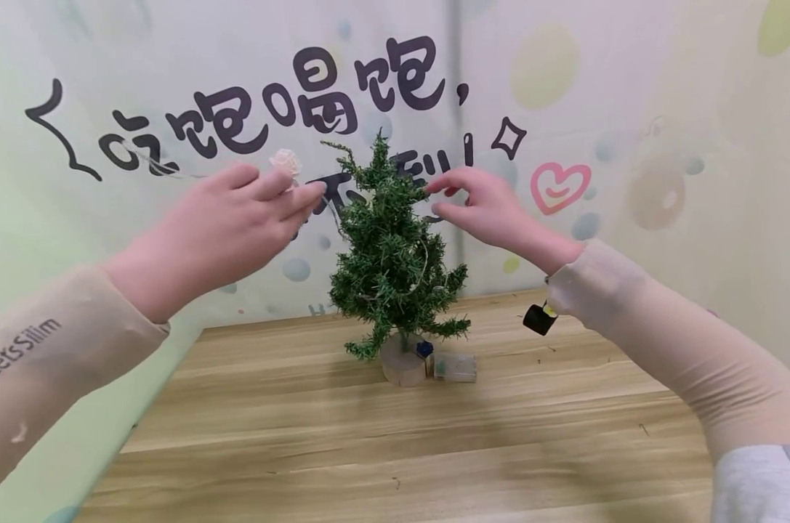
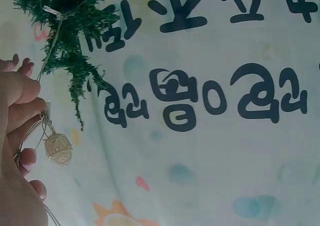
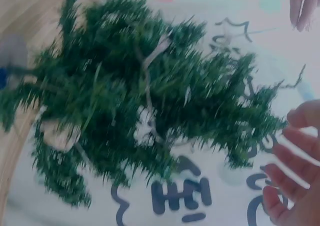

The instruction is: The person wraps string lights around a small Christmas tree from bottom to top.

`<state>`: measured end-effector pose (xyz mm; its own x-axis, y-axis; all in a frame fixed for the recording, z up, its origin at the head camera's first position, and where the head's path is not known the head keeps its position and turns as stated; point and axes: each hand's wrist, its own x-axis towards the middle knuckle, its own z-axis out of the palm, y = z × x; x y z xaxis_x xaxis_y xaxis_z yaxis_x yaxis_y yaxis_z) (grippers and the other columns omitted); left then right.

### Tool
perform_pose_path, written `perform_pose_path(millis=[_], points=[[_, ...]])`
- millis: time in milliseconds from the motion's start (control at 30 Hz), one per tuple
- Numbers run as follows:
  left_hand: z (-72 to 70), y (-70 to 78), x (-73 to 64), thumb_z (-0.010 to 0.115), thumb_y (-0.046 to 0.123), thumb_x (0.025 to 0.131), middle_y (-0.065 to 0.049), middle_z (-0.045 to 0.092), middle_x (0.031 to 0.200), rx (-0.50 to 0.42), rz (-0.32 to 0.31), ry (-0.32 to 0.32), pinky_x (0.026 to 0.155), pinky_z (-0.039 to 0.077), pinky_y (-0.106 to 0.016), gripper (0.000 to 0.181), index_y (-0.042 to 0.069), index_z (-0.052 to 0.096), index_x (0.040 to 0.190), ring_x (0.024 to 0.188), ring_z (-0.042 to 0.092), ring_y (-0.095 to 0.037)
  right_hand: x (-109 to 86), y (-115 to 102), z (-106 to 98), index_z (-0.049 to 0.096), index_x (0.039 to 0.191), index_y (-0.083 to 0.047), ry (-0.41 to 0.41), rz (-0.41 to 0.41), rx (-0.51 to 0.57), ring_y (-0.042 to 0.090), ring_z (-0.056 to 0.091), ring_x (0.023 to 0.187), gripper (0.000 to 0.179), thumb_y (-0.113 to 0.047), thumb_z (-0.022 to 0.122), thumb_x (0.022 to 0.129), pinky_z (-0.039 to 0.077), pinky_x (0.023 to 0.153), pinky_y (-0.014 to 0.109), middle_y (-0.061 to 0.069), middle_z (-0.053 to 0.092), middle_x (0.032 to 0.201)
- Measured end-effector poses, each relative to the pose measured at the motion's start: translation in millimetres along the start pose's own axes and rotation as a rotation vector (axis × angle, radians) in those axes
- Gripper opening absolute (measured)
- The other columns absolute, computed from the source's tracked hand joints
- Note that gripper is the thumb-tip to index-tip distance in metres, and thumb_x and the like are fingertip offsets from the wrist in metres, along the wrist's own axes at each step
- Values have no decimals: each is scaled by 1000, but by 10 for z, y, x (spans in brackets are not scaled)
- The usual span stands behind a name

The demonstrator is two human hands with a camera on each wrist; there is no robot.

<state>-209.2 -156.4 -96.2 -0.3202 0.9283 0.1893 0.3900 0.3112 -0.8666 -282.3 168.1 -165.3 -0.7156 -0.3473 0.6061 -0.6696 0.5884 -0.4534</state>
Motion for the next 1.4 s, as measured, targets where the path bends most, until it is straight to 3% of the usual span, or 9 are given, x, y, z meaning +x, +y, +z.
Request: perform_pose_path(millis=[133, 267, 400, 567, 867, 1033, 1133, 1300, 1400], points=[[-8, 53, 153, 74, -5, 78, -7, 50, 142, 65, 60, 60, 75, 40, -33, 53, 3, 61, 129, 103, 45, -25, 24, -177, 28, 66, 121, -6, -59, -13, 166, 18, 60, 99, 29, -14, 63, 94, 47, 84, 34, 7, 65, 117], [15, 64, 325, 74, -2, 80, -3, 46, 145, 136, 97, 84, 74, 38, -30, 55, 8, 60, 132, 100, 43, -22, 63, -329, 61, 63, 128, -9, -164, 67, 392, 23, 59, 108, 33, -13, 60, 95, 46, 89, 32, 3, 64, 124], [43, 68, 449, 70, 1, 84, -1, 43, 149, 175, 112, 94, 73, 36, -29, 57, 12, 55, 139, 100, 42, -21, 116, -426, 114, 60, 131, -7, -239, 137, 601, 26, 59, 101, 37, -6, 53, 95, 45, 79, 31, 4, 66, 122], [98, 58, 617, 63, 4, 90, 0, 43, 149, 174, 128, 124, 74, 36, -29, 57, 17, 50, 143, 101, 44, -20, 151, -423, 177, 59, 125, 0, -228, 214, 768, 19, 61, 82, 32, -2, 49, 95, 46, 68, 28, 10, 68, 108], [242, 4, 829, 59, -4, 91, -11, 54, 116, -160, 149, 265, 73, 46, -35, 21, 1, 64, 110, 90, 50, -28, 148, -255, 218, 69, 93, -3, -86, 277, 929, 20, 61, 72, 17, -8, 54, 99, 50, 67, 29, 9, 64, 78], [298, -63, 914, 57, -3, 90, -14, 57, 104, -311, 109, 356, 66, 49, -36, 15, -2, 59, 105, 76, 52, -28, 148, -205, 202, 72, 94, -1, -16, 255, 907, 19, 62, 70, 15, -4, 57, 96, 50, 66, 29, 8, 66, 78], [261, -134, 962, 57, -6, 87, -15, 58, 95, -363, 68, 295, 66, 49, -37, 14, -2, 57, 101, 74, 53, -29, 180, -193, 192, 71, 100, 1, 20, 251, 871, 18, 64, 69, 14, -4, 60, 94, 49, 63, 27, 8, 68, 84], [130, -261, 1118, 49, -10, 89, -12, 59, 88, -497, -71, 34, 73, 49, -40, 25, 3, 62, 105, 78, 55, -30, 253, -177, 163, 69, 104, 1, 76, 295, 826, 16, 64, 67, 15, -7, 62, 94, 48, 60, 26, 8, 68, 88], [87, -350, 1245, 44, -9, 91, -13, 61, 92, -550, -133, -52, 76, 49, -43, 29, 5, 66, 105, 82, 57, -30, 293, -154, 147, 68, 105, 0, 100, 348, 828, 16, 64, 65, 16, -9, 63, 94, 47, 59, 26, 10, 68, 89]])
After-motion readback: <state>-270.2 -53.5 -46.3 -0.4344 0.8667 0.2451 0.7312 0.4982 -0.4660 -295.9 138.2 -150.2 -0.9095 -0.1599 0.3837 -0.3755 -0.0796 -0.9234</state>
